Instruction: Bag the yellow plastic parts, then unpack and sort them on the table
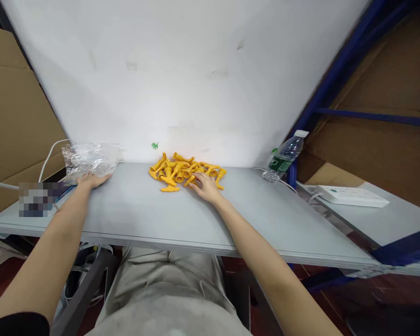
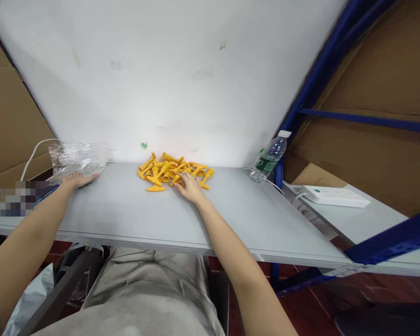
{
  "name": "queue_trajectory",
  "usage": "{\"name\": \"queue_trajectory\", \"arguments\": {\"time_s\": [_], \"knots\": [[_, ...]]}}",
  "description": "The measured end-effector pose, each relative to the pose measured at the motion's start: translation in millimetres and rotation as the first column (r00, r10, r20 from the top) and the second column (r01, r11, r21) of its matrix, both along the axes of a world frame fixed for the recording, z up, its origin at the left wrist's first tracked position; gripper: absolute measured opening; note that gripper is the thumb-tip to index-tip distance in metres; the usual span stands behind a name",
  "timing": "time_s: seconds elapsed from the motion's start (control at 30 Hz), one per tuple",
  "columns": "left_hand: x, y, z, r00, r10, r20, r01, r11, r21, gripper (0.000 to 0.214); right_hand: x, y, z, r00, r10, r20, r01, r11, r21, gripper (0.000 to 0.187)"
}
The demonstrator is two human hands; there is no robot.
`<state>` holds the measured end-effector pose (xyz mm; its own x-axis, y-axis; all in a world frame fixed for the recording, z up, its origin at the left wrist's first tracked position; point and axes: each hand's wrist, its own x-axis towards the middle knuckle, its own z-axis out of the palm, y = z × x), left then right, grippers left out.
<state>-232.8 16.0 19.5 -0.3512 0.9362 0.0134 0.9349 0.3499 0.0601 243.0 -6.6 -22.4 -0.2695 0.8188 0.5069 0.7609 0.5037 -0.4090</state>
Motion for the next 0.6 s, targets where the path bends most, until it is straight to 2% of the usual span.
{"name": "queue_trajectory", "arguments": {"time_s": [0.07, 0.1, 0.23, 0.33, 0.47, 0.6], "knots": [[2, 0, -4.1, 0.997, 0.073, -0.017, -0.074, 0.996, -0.058, 0.084, -5, 1, -1.4, 0.993, -0.034, 0.116, 0.034, 0.999, -0.001, 0.041], [3, 0, -6.6, 0.997, 0.071, -0.026, -0.072, 0.996, -0.055, 0.08, -7, 1, -2.3, 0.987, -0.046, 0.155, 0.046, 0.999, 0.0, 0.041], [1, 0, -18.9, 0.994, -0.083, -0.075, 0.09, 0.992, 0.085, 0.063, -10, 5, -6.1, 0.971, -0.06, 0.231, 0.057, 0.998, 0.017, 0.043], [0, 3, -27.1, 0.981, -0.165, -0.101, 0.176, 0.978, 0.112, 0.056, -11, 7, -8.1, 0.964, -0.054, 0.261, 0.052, 0.999, 0.015, 0.046], [3, 9, -31.9, 0.981, -0.169, -0.091, 0.176, 0.982, 0.076, 0.052, -11, 7, -8.7, 0.974, -0.036, 0.222, 0.028, 0.999, 0.039, 0.04], [11, 7, -32.6, 0.993, -0.107, -0.052, 0.112, 0.988, 0.105, 0.051, -9, 7, -8.1, 0.993, -0.029, 0.115, 0.02, 0.996, 0.083, 0.034]]}}
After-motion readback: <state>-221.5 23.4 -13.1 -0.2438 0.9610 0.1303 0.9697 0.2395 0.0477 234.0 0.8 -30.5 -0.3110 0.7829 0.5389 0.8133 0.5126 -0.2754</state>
